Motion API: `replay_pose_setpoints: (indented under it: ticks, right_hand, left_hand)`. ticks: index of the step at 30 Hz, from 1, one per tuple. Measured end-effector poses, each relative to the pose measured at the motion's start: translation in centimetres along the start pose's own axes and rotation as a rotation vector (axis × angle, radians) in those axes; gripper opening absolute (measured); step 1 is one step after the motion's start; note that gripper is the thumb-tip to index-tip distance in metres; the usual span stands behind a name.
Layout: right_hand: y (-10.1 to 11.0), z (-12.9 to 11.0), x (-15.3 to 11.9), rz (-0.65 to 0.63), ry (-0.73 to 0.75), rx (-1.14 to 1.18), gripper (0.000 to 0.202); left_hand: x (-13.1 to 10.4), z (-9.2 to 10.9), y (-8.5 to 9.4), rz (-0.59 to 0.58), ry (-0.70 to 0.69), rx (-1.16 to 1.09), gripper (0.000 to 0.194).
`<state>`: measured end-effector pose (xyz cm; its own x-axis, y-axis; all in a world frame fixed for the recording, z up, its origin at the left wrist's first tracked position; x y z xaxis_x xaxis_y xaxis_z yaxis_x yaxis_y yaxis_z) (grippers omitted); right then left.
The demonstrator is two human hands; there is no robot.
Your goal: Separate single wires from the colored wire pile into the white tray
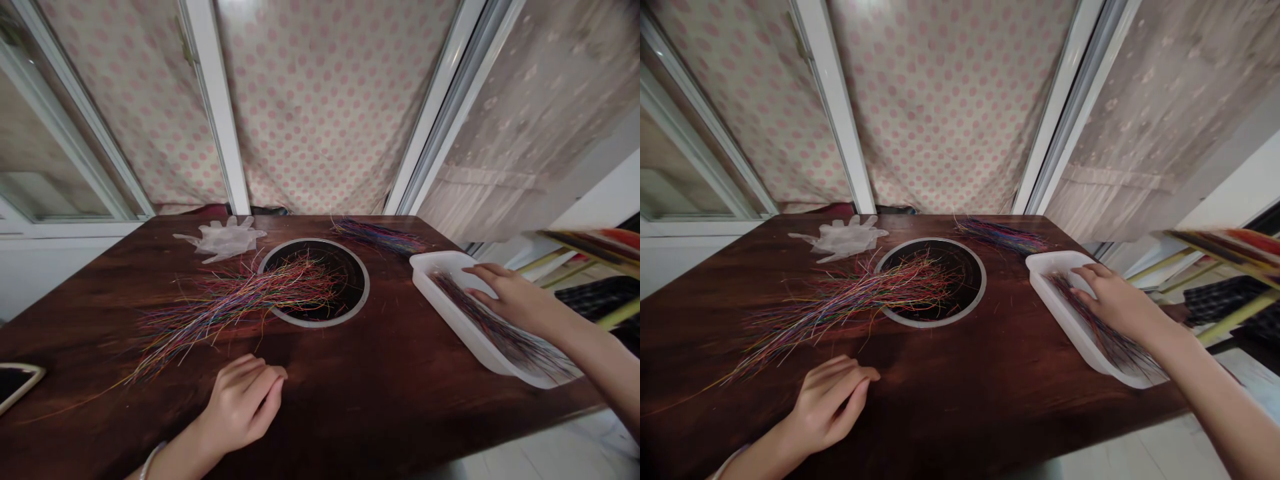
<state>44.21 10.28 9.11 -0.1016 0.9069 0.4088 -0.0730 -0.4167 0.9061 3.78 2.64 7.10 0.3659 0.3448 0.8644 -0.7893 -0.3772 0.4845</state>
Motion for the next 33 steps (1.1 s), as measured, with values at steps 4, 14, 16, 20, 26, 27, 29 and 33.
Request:
replay_pose_setpoints:
  ticks: [4,14,16,20,26,27,29,33]
  right_hand:
    - [2.3,-9.4,0.1,0.059,0.168,0.205,0.035]
    - [-6.1,-21.2,6.4,-0.011,0.087,0.523,0.033]
    - [-7.8,-21.0,7.6,0.005,0.059,0.556,0.033]
    - [-9.9,-20.0,8.5,0.037,0.019,0.652,0.022]
    - [-10.0,-18.8,8.3,0.102,-0.016,0.805,0.013]
    - [-9.8,-18.6,8.3,0.111,-0.023,0.832,0.013]
    - [-9.4,-18.2,8.3,0.130,-0.055,0.891,0.011]
    - [-8.9,-17.1,8.1,0.144,-0.163,1.041,0.009]
  left_hand:
    - [-0.1,0.1,-0.1,0.007,-0.011,-0.009,0.015]
    - [0.1,0.3,0.0,-0.015,-0.020,0.006,0.016]
    - [0.2,0.3,0.2,-0.014,-0.019,0.016,0.016]
    - [0.3,0.4,0.2,-0.024,-0.022,0.019,0.016]
    - [0.0,0.3,-0.1,-0.039,-0.014,0.015,0.016]
    - [0.0,0.3,-0.1,-0.041,-0.013,0.016,0.016]
    - [-0.1,0.3,-0.2,-0.042,-0.014,0.017,0.016]
    - [-0.3,0.2,-0.3,-0.043,-0.013,0.019,0.016]
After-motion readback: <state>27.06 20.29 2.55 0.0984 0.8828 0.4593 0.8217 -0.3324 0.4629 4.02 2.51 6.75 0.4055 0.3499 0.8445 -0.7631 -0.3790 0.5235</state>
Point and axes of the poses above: each hand's wrist, its own x-axis towards the middle knuckle, its own y-axis out of the back of the hand, z = x × y, the point moved 9 cm from there along x, towards the middle knuckle, and after that the axes turned 12 degrees about z, right-handed, at the moved point
